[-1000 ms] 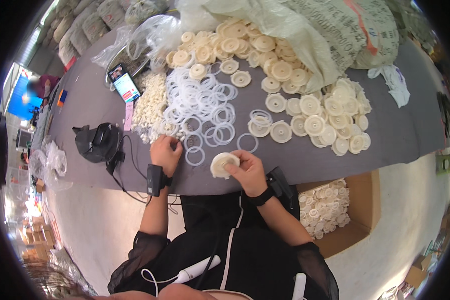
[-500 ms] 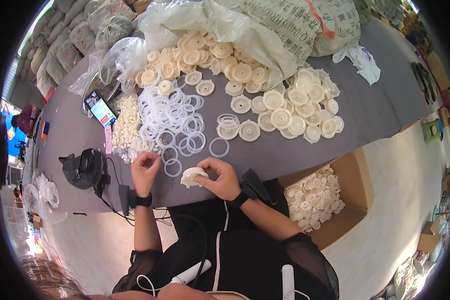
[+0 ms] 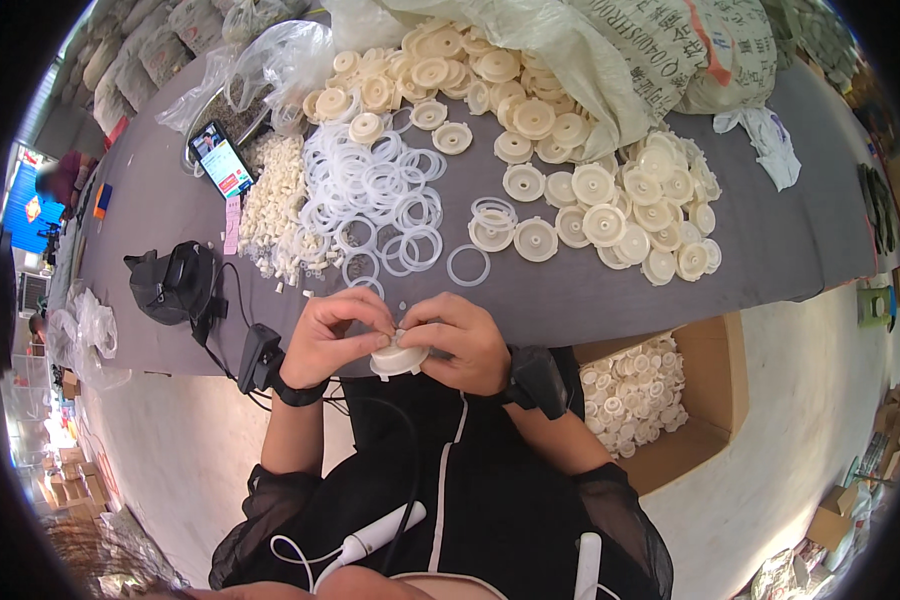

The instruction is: The person assembles small plastic rings and small plastic clips into a white plastic base part by hand.

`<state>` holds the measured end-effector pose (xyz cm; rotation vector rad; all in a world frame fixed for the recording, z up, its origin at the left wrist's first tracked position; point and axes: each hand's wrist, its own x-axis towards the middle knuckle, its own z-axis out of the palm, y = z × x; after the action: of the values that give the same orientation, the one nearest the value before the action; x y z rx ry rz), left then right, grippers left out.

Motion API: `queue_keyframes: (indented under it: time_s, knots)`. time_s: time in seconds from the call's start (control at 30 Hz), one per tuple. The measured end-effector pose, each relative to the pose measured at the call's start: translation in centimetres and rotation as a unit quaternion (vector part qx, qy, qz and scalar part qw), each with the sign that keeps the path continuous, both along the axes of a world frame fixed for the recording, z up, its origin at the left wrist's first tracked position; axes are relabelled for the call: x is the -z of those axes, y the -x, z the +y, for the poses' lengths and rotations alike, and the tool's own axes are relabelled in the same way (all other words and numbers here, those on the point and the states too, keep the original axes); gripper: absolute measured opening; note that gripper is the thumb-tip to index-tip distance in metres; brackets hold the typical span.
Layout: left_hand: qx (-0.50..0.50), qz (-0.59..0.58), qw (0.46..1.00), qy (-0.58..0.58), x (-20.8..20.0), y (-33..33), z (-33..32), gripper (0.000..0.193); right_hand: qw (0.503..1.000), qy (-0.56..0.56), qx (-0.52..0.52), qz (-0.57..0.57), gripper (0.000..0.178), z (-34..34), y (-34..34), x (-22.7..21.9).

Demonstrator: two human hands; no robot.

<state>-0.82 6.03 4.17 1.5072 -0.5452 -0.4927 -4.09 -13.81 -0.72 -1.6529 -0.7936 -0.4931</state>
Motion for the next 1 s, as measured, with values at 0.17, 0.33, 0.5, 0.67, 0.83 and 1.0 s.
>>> queue_keyframes:
  time_s: [0.17,0.33,0.5,0.67,0.83,1.0]
  knots:
    - [-0.017,-0.026,0.999,-0.016,0.0,0.4,0.1,0.009,1.0,-0.009,-0.027,0.004,0.032,0.0,-0.3,-0.1]
    - [-0.03,-0.038,0.999,-0.015,0.0,0.6,0.2,0.011,0.999,-0.014,-0.028,0.036,0.031,-0.2,-0.2,-0.1]
    - [-0.048,-0.109,0.991,-0.066,0.0,1.4,0.4,0.014,0.998,-0.011,-0.022,0.064,0.029,-0.1,0.1,-0.1]
    - [-0.079,-0.2,0.971,-0.107,-0.1,2.0,-0.2,0.019,0.997,-0.012,-0.027,0.069,0.028,-0.3,0.0,-0.3]
    - [-0.076,-0.061,0.994,-0.049,0.2,2.8,-0.1,0.026,0.997,-0.002,-0.024,0.07,0.028,-0.3,0.3,-0.4]
    - [-0.096,-0.089,0.99,-0.041,1.2,3.4,-0.1,0.03,0.999,0.0,-0.013,0.045,0.029,-0.3,0.4,0.0]
